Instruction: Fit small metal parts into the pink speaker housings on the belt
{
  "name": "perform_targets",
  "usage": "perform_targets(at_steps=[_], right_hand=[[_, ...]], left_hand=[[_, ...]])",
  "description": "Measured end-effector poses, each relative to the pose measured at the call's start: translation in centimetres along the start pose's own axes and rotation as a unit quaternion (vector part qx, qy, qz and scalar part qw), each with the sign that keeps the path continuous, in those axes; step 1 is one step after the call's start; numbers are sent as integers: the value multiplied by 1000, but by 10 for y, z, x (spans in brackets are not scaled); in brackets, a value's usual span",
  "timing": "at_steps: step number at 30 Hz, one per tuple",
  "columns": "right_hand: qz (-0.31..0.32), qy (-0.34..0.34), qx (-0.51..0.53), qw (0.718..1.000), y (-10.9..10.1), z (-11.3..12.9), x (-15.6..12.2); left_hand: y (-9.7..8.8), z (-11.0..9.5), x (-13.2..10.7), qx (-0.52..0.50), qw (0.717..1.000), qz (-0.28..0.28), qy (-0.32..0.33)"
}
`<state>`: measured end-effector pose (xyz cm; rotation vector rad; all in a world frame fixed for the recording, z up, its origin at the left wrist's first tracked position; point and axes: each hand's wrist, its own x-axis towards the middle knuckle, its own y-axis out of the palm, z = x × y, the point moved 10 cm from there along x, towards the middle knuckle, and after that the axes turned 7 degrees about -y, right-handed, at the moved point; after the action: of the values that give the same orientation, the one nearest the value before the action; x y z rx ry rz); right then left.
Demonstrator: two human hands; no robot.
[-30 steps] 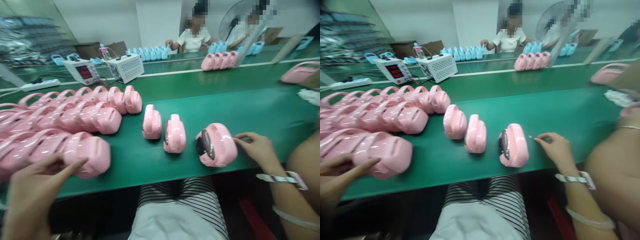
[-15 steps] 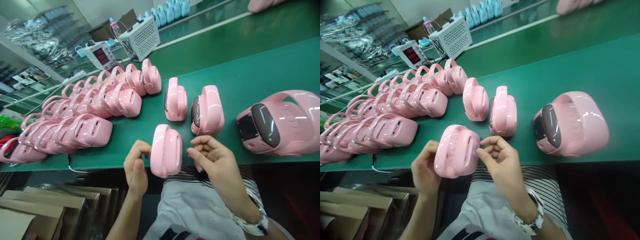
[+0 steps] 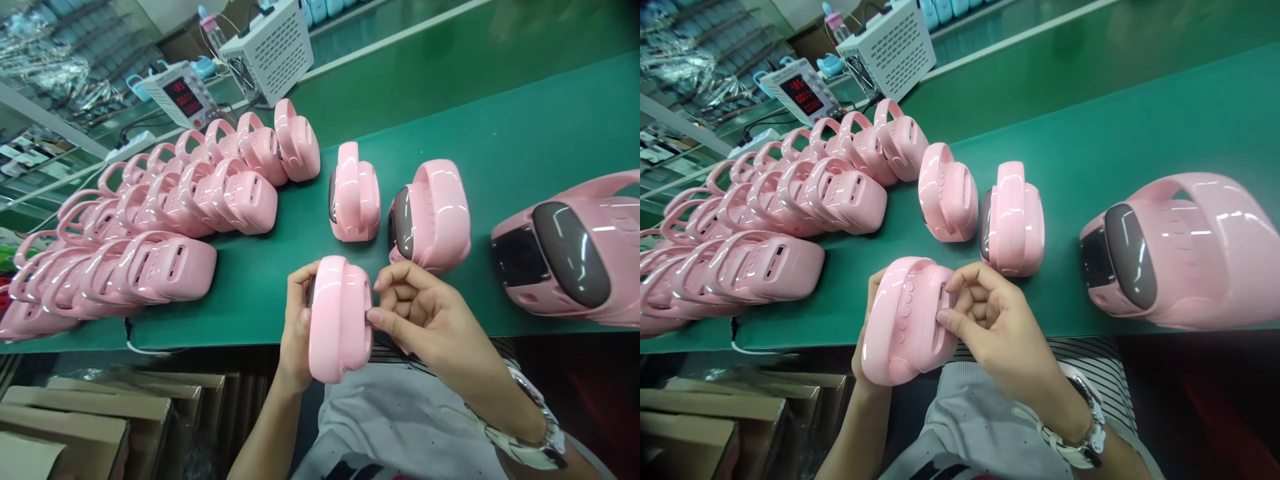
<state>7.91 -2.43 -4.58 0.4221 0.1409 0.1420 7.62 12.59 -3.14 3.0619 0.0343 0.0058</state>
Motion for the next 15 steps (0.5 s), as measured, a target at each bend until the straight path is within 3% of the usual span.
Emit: perform_targets(at_steps=[6, 12, 15], right_hand=[[27, 30, 19, 999, 1, -4, -1], [11, 30, 5, 999, 0, -16, 4], [-5, 59, 36, 998, -1, -31, 4]], left_hand=[[3, 0, -6, 57, 998, -14, -23], [9, 7, 1, 8, 986, 35, -161], [9, 8, 3, -15, 982, 40, -186]])
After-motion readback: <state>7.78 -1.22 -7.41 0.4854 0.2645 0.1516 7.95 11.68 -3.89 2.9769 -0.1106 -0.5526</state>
